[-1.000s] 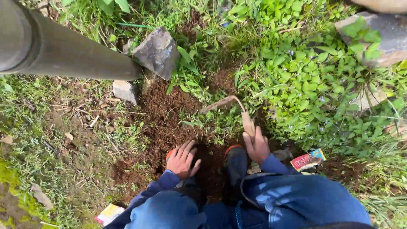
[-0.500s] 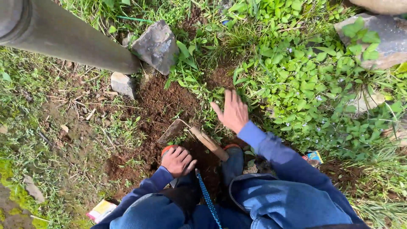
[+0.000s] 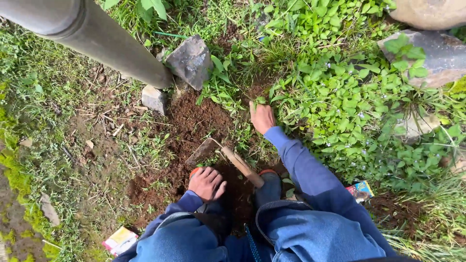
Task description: Clearing weeds from a patch of soil by hand and using a small hand hoe to loosen the earth.
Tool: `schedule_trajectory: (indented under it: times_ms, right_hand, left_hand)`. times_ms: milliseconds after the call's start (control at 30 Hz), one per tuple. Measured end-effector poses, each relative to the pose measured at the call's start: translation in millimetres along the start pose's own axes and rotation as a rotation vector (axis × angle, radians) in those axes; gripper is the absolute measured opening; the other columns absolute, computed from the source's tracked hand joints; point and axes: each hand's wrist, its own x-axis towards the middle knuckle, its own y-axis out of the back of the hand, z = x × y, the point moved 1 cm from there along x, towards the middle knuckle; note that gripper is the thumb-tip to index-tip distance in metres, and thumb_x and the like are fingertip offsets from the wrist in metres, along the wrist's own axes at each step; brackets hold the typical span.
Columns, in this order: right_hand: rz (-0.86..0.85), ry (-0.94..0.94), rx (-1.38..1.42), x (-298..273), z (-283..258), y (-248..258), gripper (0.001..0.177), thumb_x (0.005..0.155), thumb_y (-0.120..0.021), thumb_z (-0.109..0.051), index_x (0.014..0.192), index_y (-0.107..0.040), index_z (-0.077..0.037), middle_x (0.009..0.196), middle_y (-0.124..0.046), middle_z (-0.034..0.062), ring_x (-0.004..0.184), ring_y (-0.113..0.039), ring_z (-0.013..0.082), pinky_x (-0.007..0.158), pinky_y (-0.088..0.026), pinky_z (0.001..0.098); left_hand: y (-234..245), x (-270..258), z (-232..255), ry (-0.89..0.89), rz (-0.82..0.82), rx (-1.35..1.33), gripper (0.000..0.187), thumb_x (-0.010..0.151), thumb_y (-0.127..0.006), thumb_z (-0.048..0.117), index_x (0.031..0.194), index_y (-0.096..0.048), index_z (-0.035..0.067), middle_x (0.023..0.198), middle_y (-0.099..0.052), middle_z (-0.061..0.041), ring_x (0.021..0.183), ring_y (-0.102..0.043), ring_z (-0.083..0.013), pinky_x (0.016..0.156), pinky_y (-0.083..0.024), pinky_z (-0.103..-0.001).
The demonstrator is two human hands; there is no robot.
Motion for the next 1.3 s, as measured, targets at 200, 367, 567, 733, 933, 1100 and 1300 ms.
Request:
schedule_trajectory:
  times_ms: [200,367,567,733,933,1100,1300]
  right_hand:
    - [0.165,-0.113,0.309,-11.7,24.8,-33.6,0.046,0.116,-0.038,-0.031,0.082,-0.059,-0.007,0.061,-0.051,0.0052,0.057,-0.052,0.0201,0.062,-0.049,0.0345]
    - [0.240,-0.240,0.325,-34.3,25.4,15.9,0.067,0.113,-0.035,-0.056,0.094,-0.059,0.003,0.088,-0.054,0.0199,0.087,-0.062,0.0330,0.079,-0.049,0.0491]
    - [-0.394,-0.108,-0.325,-90.3,13.1,111.7,0.048,0.108,-0.049,-0.039,0.073,-0.061,-0.009,0.052,-0.054,0.0036,0.039,-0.046,0.0145,0.044,-0.047,0.0306]
    - [-0.214,-0.050,-0.593,-85.8,-69.1,127.7,0.068,0.098,-0.058,-0.063,0.122,-0.066,0.000,0.106,-0.069,0.0267,0.082,-0.076,0.0334,0.072,-0.062,0.0512]
    - [-0.101,0.381,-0.384,-20.1,-128.7,53.9,0.105,0.092,-0.068,-0.060,0.156,-0.026,0.012,0.157,-0.028,0.0405,0.150,-0.028,0.0504,0.122,-0.025,0.0611]
    - [0.049,0.339,-0.321,1.1,-141.2,30.0,0.062,0.088,-0.072,-0.005,0.140,-0.049,0.020,0.152,-0.031,0.0342,0.137,-0.046,0.0486,0.103,-0.057,0.0494]
    - [0.151,0.396,0.218,67.6,-59.3,-101.8,0.057,0.082,-0.056,0.019,0.138,-0.050,0.008,0.139,-0.057,0.0267,0.133,-0.056,0.0410,0.115,-0.046,0.0520]
  left_hand:
    - [-0.6,-1.6,-3.8,0.025,0.013,0.001,0.033,0.097,-0.051,0.034,0.071,-0.057,0.014,0.069,-0.051,-0.006,0.070,-0.059,-0.0250,0.069,-0.047,-0.036]
    - [-2.0,-4.4,-7.8,0.046,0.020,-0.020,0.033,0.097,-0.052,0.034,0.071,-0.057,0.013,0.071,-0.053,-0.007,0.071,-0.059,-0.0244,0.070,-0.047,-0.035]
    - [-1.4,0.6,-10.1,0.023,0.031,-0.035,0.035,0.099,-0.051,0.035,0.071,-0.057,0.014,0.071,-0.054,-0.007,0.071,-0.060,-0.0246,0.069,-0.047,-0.035]
    - [0.5,-2.6,-5.4,0.045,0.019,-0.032,0.033,0.097,-0.052,0.033,0.071,-0.057,0.014,0.069,-0.051,-0.007,0.069,-0.058,-0.0249,0.069,-0.048,-0.036]
    - [7.0,6.5,-2.5,0.044,0.042,0.004,0.034,0.097,-0.054,0.033,0.070,-0.058,0.013,0.067,-0.051,-0.007,0.066,-0.058,-0.0248,0.067,-0.048,-0.036]
    - [9.4,10.8,-1.6,0.036,0.045,0.019,0.033,0.094,-0.053,0.033,0.069,-0.057,0.012,0.067,-0.051,-0.007,0.067,-0.058,-0.0256,0.068,-0.049,-0.037]
    - [6.2,15.1,-6.4,0.033,0.026,0.009,0.034,0.094,-0.053,0.034,0.068,-0.057,0.013,0.066,-0.051,-0.007,0.065,-0.058,-0.0250,0.067,-0.049,-0.037]
